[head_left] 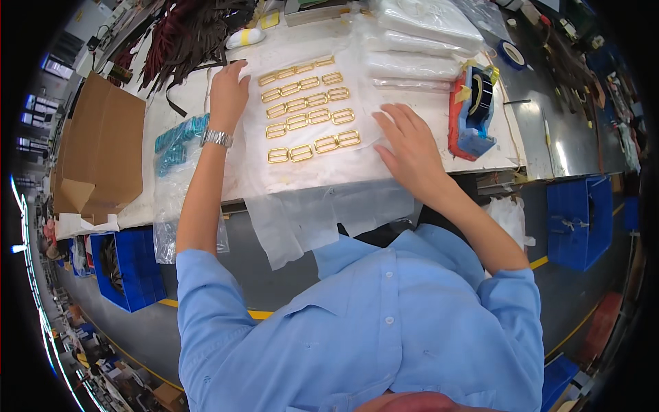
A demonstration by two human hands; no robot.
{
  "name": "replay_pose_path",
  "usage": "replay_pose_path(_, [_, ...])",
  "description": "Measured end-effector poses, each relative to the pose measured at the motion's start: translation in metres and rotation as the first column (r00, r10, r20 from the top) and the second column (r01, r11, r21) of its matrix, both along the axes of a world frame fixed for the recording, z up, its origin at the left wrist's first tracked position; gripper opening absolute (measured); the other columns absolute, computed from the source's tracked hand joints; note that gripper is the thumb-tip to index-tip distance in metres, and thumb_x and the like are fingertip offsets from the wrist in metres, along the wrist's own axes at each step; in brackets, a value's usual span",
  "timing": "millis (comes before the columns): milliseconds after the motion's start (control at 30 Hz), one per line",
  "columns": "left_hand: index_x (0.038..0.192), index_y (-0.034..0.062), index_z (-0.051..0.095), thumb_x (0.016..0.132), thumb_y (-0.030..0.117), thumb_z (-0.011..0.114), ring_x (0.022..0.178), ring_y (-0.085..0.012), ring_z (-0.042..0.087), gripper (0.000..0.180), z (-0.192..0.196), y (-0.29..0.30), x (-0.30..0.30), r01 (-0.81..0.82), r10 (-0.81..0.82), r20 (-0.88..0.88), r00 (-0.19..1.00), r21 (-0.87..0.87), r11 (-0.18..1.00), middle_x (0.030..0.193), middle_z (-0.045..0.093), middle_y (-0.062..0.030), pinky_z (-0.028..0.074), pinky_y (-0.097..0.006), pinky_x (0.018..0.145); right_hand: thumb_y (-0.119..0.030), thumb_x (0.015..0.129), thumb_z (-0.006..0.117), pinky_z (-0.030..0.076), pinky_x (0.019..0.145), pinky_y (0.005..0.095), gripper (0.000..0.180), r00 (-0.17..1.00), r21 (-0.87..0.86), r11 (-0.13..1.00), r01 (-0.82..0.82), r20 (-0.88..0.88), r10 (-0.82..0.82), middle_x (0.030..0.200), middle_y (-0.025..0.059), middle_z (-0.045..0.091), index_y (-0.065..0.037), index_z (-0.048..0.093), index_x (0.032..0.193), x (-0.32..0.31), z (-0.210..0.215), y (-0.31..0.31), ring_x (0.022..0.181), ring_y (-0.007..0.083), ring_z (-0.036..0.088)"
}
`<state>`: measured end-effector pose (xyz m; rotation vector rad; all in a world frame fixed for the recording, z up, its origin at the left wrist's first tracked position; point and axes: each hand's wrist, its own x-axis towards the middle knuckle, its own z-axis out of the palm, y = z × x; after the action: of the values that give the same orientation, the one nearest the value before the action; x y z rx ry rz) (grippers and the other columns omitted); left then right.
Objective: Apply protective blue tape to metal bag buckles at a factory workstation.
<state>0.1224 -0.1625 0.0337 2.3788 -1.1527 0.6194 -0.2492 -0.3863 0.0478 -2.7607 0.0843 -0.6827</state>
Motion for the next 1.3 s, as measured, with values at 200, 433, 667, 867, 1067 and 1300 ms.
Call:
replay_pose_path(200, [0.135,0.004,0.066,0.095,0.012,0.075,0.122,-0.0408,0.065,0.041,0.014,0.068,-0.153,0.063,-0.068,-0.125,0.99,-0.044,0.997,0.128,0.072,-0.0204,0.051,-0.047,0.106,-0.02,0.092,0.08,0.049,0.106,0.0477,0.048,0.983,0.101,0.979,0.178,0.024,-0.181,0.134,0.0178,0.062,-0.003,0.065,0.134,-0.097,-0.005,0.0,0.127,0.0381,0.058])
replay_pose_path(433, [0.141,0.0053,0.065,0.097,0.018,0.076,0.119,-0.0378,0.066,0.047,-0.009,0.088,-0.235,-0.25,0.248,-0.064,0.967,-0.033,0.968,0.128,0.072,-0.0178,0.052,-0.047,0.104,-0.05,0.106,0.065,0.058,0.066,0.0401,0.051,0.818,0.233,0.949,0.213,-0.573,-0.043,0.066,0.0128,0.068,-0.003,0.081,0.097,-0.104,-0.021,-0.011,0.065,0.0299,0.072])
replay_pose_path(667, [0.141,0.0094,0.062,0.097,0.019,0.075,0.101,-0.039,0.067,0.047,-0.011,0.072,-0.244,-0.426,0.434,-0.106,0.895,0.087,0.9,0.107,0.066,-0.0168,0.055,-0.05,0.086,-0.047,0.108,0.065,0.058,0.095,0.0359,0.054,0.893,0.931,-0.258,0.256,-0.126,0.431,0.128,0.0132,0.076,-0.001,0.072,0.135,-0.069,-0.078,0.009,0.115,0.0216,0.073])
replay_pose_path(867, [0.137,0.0101,0.065,0.097,0.008,0.07,0.099,-0.0427,0.067,0.04,-0.01,0.089,-0.236,-0.334,0.334,-0.145,0.932,0.02,0.942,0.107,0.066,-0.0193,0.054,-0.051,0.086,-0.035,0.109,0.065,0.058,0.099,0.0342,0.04,0.85,0.983,-0.083,0.163,-0.097,0.518,0.118,0.0111,0.08,0.0,0.077,0.125,-0.084,-0.071,0.02,0.107,0.0197,0.077])
replay_pose_path(1067, [0.131,0.0085,0.069,0.097,0.007,0.071,0.098,-0.0411,0.067,0.034,-0.004,0.106,-0.229,-0.288,0.28,-0.225,0.933,-0.001,0.958,0.104,0.066,-0.0196,0.054,-0.049,0.085,-0.034,0.11,0.064,0.057,0.1,0.0313,0.04,0.779,0.975,-0.11,0.192,-0.084,0.621,0.12,0.0105,0.08,0.0,0.077,0.126,-0.104,-0.069,0.011,0.107,0.0168,0.076])
replay_pose_path(1300, [0.131,0.0076,0.069,0.095,0.006,0.073,0.095,-0.0382,0.067,0.036,0.006,0.119,-0.236,-0.288,0.291,-0.235,0.927,0.047,0.956,0.104,0.066,-0.0175,0.054,-0.048,0.085,-0.033,0.114,0.057,0.054,0.106,0.0321,0.045,0.714,0.974,-0.125,0.188,-0.049,0.698,0.122,0.0147,0.08,0.005,0.073,0.133,-0.112,-0.063,0.037,0.115,0.0196,0.075])
